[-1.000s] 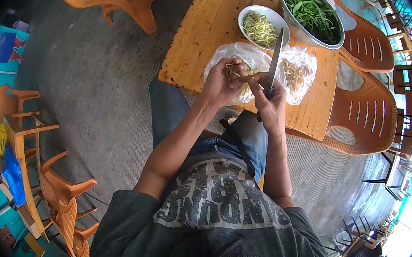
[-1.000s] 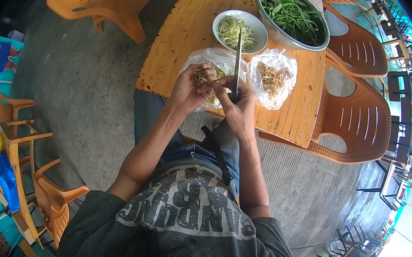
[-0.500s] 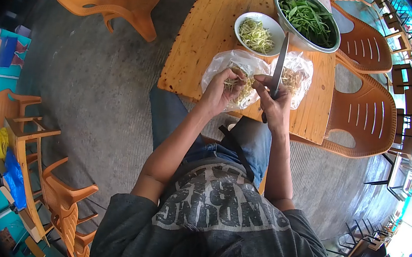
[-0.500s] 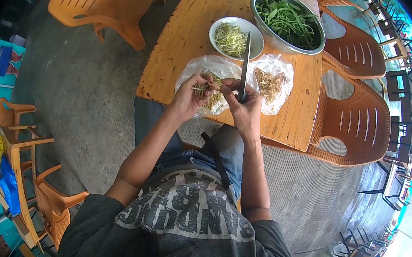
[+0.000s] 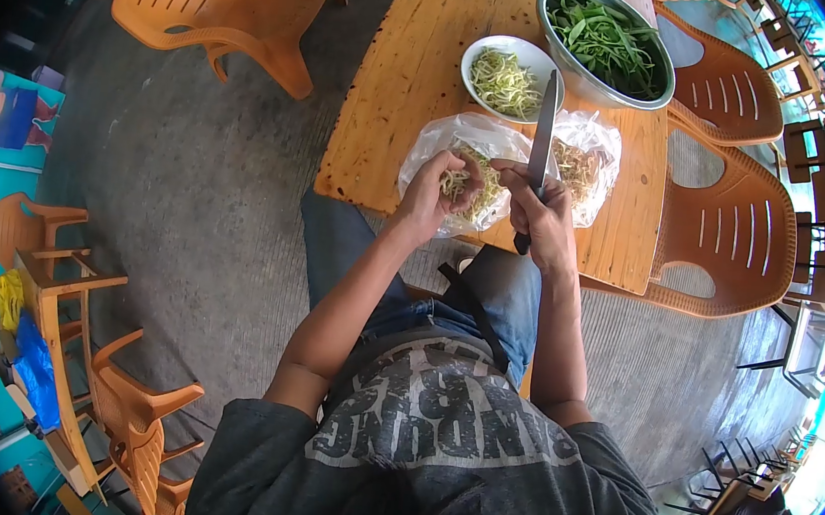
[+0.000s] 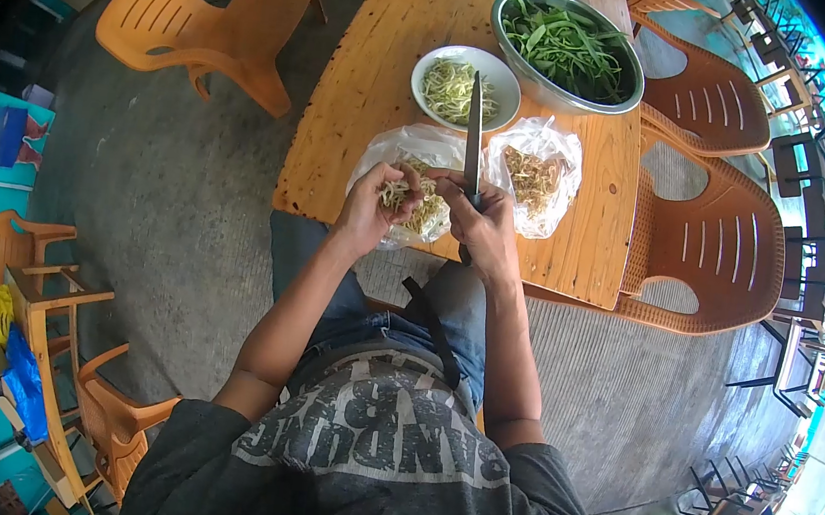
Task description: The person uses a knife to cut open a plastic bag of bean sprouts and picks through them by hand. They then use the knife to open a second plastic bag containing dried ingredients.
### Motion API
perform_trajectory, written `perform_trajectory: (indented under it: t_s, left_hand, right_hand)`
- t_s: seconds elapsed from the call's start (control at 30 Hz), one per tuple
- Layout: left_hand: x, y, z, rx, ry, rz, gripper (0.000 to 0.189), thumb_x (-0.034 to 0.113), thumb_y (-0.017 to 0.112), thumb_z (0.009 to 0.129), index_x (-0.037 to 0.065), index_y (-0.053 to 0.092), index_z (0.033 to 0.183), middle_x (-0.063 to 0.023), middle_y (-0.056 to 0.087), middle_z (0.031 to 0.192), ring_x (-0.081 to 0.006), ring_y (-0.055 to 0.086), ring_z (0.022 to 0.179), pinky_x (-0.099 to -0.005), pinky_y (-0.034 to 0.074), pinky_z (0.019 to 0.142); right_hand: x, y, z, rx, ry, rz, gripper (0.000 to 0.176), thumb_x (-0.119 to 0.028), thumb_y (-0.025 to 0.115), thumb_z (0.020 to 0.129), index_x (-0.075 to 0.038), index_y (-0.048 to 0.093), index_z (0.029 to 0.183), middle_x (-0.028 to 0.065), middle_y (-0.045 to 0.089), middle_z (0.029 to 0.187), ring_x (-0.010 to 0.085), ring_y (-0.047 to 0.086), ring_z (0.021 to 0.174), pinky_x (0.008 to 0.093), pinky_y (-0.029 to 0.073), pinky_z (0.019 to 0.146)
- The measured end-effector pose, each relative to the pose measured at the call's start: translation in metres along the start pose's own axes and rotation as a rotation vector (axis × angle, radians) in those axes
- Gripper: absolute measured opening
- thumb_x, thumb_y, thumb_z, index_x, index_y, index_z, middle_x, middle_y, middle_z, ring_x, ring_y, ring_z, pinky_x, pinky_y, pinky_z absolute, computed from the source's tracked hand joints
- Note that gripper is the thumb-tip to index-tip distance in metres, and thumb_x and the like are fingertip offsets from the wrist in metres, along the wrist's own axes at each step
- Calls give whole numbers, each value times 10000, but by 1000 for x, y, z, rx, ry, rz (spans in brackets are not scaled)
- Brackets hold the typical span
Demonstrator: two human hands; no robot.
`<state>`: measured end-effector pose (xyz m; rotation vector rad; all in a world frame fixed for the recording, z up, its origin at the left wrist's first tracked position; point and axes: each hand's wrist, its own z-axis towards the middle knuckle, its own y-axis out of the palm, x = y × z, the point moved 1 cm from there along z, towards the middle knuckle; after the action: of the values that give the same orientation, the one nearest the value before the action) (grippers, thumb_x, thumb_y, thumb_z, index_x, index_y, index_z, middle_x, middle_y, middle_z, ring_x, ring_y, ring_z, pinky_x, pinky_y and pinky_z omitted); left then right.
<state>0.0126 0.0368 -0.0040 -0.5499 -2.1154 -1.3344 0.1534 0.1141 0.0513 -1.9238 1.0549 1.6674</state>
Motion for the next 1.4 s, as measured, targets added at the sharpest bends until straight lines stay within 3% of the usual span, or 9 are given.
perform_trajectory:
  t_s: [0.23,0.4,0.6,0.63,0.73,1.03,1.4]
  left_hand:
    - [6,15,-4,107,33,66,213,273,594,898,64,622,867,-7,595,741,-41,473,609,-168,349,502]
    - [8,21,-4,10,47,299,200,225,648,870,56,657,975,34,589,719,-3,450,602,-157,329,492]
    - [0,29,7,59,19,232,167,183,672,850,55,662,956,39,593,755,0,433,588,-154,323,488]
    - [-2,33,8,80,15,207,162,177,674,847,54,662,952,38,594,765,-1,431,587,-154,322,488]
    - [-3,49,18,85,14,186,149,166,673,847,54,659,944,31,596,792,-2,436,601,-150,322,503]
    - [-12,85,42,59,-28,257,169,149,709,814,23,664,919,17,592,763,0,410,570,-143,303,492]
    - [-19,91,50,14,-30,441,125,131,683,828,34,668,905,23,604,754,7,414,577,-144,293,490]
  right_hand:
    - [1,-2,5,31,-35,-16,200,-148,583,901,-32,683,1031,-94,406,536,-3,297,450,192,209,418]
    - [3,-6,6,83,-133,-172,209,-149,583,899,-19,688,1025,-88,433,569,0,352,498,177,241,438]
    - [2,-18,0,160,-108,-46,368,-277,556,938,-24,589,1203,-46,490,655,6,373,507,169,268,439]
    - [2,-25,-2,124,-115,-28,476,-364,502,959,-33,494,1300,-25,498,673,11,351,490,170,260,429]
    - [-1,-39,-9,99,-80,61,496,-388,455,974,-39,460,1327,-20,484,648,14,326,480,175,252,429]
    - [7,-70,-12,37,-154,55,382,-339,441,990,-131,482,1308,-28,489,639,10,363,513,167,291,464]
    - [16,-85,-12,42,-135,153,344,-321,460,986,-117,488,1261,-38,469,630,12,391,542,164,290,479]
